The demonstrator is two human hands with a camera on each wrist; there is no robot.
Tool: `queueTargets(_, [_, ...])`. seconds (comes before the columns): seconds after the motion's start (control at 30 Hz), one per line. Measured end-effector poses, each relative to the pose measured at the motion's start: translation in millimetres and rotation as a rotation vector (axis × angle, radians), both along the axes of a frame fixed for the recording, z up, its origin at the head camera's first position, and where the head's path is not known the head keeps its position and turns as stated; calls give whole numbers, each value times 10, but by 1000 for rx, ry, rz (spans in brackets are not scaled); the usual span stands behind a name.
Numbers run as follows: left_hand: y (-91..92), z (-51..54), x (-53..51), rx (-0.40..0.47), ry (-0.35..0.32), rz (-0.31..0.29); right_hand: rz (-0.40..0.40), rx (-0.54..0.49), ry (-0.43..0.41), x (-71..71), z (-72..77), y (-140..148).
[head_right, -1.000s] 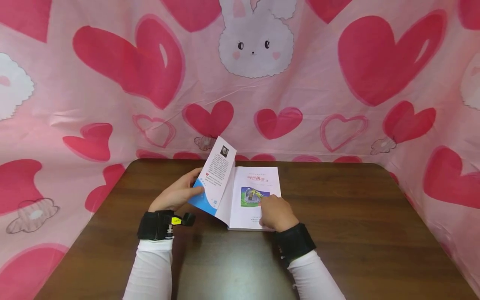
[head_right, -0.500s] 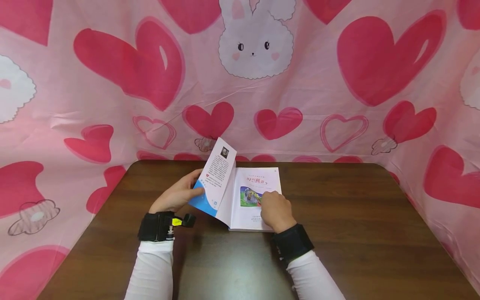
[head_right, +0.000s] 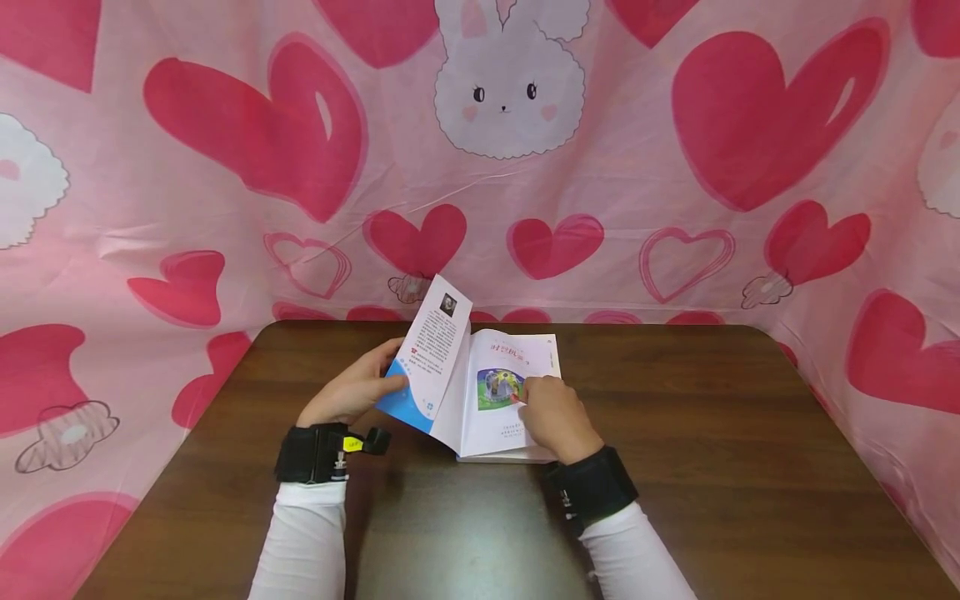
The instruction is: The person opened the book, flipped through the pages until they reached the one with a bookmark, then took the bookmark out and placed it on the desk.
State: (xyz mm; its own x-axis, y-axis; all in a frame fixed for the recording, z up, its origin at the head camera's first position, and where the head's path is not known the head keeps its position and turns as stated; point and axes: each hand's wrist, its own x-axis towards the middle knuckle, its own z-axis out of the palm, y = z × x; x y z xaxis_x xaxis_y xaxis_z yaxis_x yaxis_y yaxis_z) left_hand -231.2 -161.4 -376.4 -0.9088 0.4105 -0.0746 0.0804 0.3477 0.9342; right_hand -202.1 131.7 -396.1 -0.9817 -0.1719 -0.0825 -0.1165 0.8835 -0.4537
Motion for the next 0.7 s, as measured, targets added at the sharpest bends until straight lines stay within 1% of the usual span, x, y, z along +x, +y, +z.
queueTargets(0.23, [1,-16,0,10,-1,-6,-37,-77,76,30,85,19])
queueTargets(0.37, [-2,-22,3,16,0,-9,-90,-133,83,23,129,58])
queueTargets(0.47, [-3,-23,5,7,5,-5,-125,-172,104,11,159,83])
queueTargets(0.6, [-3,-21,6,0,14,-2,-152,-217,163,3,173,92])
queueTargets(0.7, [0,-22,5,3,16,-2,-166,-257,192,2,173,88])
